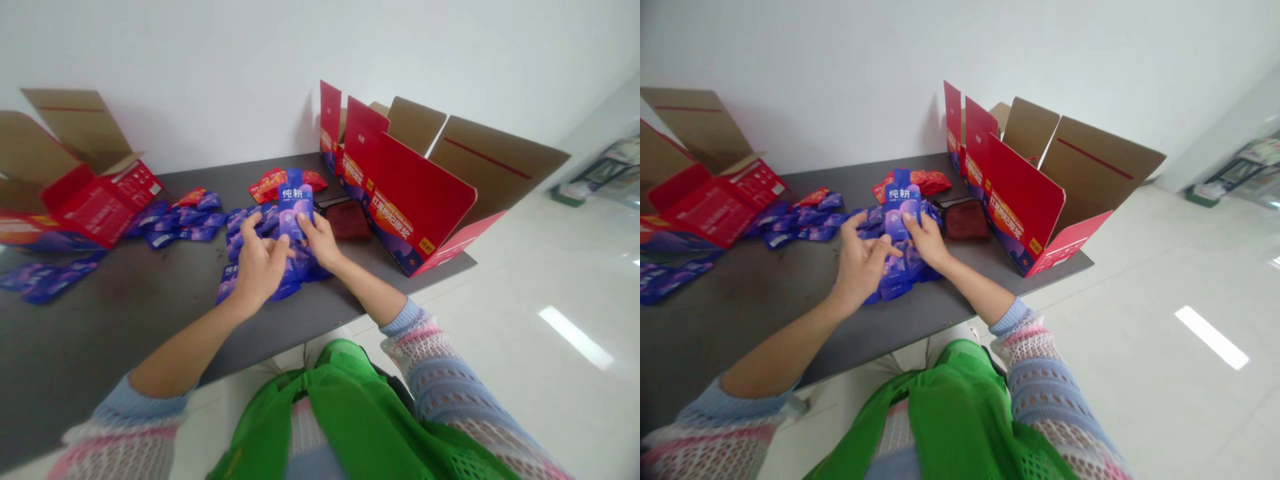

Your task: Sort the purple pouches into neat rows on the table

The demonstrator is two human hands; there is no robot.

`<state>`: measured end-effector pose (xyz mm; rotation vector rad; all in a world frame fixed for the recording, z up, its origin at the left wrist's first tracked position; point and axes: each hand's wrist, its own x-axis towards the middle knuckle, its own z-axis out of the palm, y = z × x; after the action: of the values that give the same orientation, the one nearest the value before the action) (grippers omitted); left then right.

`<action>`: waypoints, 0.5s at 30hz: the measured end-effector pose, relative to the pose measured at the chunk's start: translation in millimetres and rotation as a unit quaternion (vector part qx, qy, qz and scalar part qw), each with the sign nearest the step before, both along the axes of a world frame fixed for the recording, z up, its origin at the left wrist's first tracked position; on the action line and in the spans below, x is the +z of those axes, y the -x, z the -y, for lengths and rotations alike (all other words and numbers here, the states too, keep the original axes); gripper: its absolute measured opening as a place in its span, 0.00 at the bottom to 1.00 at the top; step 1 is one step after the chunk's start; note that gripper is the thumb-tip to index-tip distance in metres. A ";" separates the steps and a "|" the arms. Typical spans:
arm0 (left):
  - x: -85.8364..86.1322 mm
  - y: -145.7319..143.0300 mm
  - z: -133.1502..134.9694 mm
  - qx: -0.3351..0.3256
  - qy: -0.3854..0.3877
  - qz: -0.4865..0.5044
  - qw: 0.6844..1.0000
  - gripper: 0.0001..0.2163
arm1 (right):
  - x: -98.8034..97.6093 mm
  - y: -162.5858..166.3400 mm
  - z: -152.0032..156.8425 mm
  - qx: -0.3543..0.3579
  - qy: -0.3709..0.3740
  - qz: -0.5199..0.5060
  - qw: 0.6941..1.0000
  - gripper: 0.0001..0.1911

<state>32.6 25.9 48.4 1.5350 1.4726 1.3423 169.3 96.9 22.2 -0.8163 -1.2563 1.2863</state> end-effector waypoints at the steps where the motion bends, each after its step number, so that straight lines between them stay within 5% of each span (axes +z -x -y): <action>1: 4.3 5.7 -3.7 0.002 0.028 -0.008 1.000 0.26 | 2.2 -4.1 -3.3 -0.001 0.013 -0.001 1.000 0.27; 5: 26.6 36.9 -19.2 -0.005 0.157 -0.095 0.983 0.20 | 9.7 -24.8 -12.6 0.113 0.068 0.089 0.987 0.26; 8: 41.8 56.6 -23.5 0.026 0.133 -0.190 0.972 0.21 | 12.3 -33.7 -10.8 0.188 0.068 0.179 0.963 0.25; 11: 51.3 66.3 -23.9 0.093 0.100 -0.296 0.945 0.23 | 12.8 -31.0 -3.7 0.203 0.065 0.215 0.953 0.18; 15: 53.2 71.5 -26.9 0.103 0.138 -0.424 0.889 0.20 | 8.6 -19.9 3.7 0.186 0.060 0.251 0.948 0.07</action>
<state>-39.0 52.8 101.5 1.9058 2.2787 0.4835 189.2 93.2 30.7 -1.0735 -1.8155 1.5197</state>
